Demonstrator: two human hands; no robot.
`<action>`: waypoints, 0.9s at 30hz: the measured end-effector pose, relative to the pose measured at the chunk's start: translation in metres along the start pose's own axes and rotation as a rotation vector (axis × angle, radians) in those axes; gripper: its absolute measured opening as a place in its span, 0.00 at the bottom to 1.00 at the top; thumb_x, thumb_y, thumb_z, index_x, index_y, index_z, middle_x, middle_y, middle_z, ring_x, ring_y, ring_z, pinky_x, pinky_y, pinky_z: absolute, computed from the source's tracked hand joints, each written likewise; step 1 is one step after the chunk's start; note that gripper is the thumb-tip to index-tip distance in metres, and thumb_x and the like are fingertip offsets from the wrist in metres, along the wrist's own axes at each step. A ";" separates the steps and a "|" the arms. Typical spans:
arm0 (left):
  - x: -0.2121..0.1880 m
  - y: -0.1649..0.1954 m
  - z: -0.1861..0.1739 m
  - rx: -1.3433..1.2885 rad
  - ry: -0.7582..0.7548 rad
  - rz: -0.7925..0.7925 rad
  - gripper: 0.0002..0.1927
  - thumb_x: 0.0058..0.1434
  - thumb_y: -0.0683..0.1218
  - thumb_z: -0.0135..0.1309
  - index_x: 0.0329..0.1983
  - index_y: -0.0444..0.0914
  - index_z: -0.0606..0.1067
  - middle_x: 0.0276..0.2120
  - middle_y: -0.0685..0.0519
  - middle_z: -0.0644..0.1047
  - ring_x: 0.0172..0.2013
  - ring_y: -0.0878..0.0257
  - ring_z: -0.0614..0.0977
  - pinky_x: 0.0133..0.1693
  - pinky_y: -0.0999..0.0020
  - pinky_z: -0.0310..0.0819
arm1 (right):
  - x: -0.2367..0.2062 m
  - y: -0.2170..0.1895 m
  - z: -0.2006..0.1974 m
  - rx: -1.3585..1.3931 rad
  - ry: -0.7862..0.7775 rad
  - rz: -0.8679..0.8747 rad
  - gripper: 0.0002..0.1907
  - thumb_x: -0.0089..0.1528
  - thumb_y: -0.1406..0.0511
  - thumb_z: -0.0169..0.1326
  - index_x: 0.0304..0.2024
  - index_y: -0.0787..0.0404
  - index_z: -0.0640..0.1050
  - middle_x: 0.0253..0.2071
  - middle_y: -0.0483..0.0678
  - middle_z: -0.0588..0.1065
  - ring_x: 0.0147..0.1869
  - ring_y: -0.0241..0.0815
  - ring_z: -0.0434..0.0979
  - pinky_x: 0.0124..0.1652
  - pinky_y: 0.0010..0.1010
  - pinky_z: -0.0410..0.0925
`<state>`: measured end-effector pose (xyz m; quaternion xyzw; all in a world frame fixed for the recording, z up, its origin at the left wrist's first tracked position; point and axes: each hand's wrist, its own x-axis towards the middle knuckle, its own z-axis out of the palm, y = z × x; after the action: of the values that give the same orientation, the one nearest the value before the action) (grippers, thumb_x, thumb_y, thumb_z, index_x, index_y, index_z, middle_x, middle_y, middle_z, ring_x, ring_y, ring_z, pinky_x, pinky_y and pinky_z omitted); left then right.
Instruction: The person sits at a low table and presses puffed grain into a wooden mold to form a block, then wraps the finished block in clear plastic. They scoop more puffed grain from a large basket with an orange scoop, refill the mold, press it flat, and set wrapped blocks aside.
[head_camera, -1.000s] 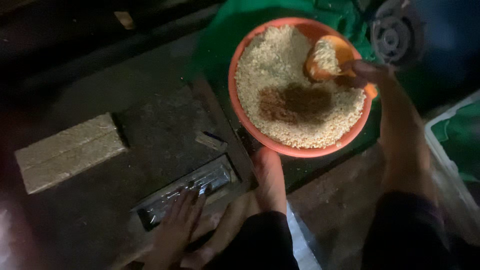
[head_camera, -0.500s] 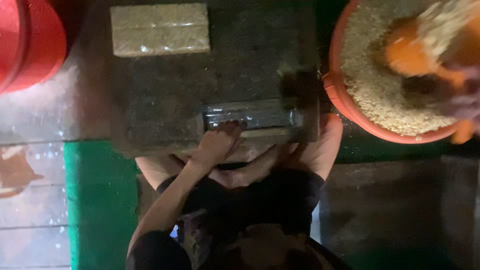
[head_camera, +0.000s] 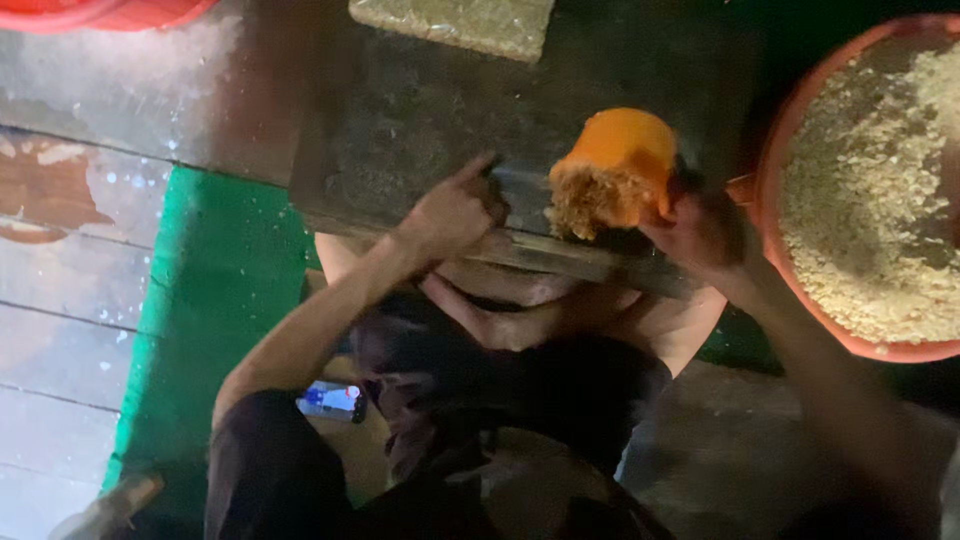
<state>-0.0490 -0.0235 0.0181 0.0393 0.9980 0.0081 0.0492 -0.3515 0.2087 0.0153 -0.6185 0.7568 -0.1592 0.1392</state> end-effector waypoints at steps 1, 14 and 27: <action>-0.006 -0.007 -0.003 -0.014 0.190 0.018 0.19 0.64 0.58 0.53 0.40 0.38 0.82 0.40 0.48 0.82 0.52 0.53 0.81 0.72 0.51 0.48 | 0.005 -0.010 -0.005 -0.157 -0.048 0.116 0.19 0.68 0.52 0.56 0.40 0.62 0.79 0.29 0.56 0.77 0.31 0.54 0.79 0.34 0.44 0.72; -0.031 -0.008 0.006 -0.301 0.609 0.042 0.08 0.62 0.45 0.57 0.42 0.39 0.82 0.41 0.52 0.80 0.51 0.56 0.80 0.71 0.50 0.61 | 0.042 -0.107 0.020 -0.089 0.018 0.203 0.19 0.62 0.52 0.60 0.45 0.58 0.81 0.37 0.56 0.80 0.38 0.58 0.80 0.38 0.46 0.72; 0.015 -0.009 -0.012 -0.803 0.323 -0.477 0.26 0.73 0.57 0.55 0.56 0.31 0.67 0.35 0.41 0.77 0.38 0.43 0.79 0.43 0.49 0.74 | -0.047 -0.018 0.009 -0.231 0.100 0.090 0.23 0.57 0.56 0.61 0.49 0.64 0.79 0.42 0.56 0.79 0.40 0.57 0.79 0.37 0.45 0.72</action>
<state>-0.0654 -0.0317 0.0281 -0.2141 0.8920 0.3867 -0.0942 -0.3232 0.2510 0.0154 -0.5872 0.8030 -0.0953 0.0363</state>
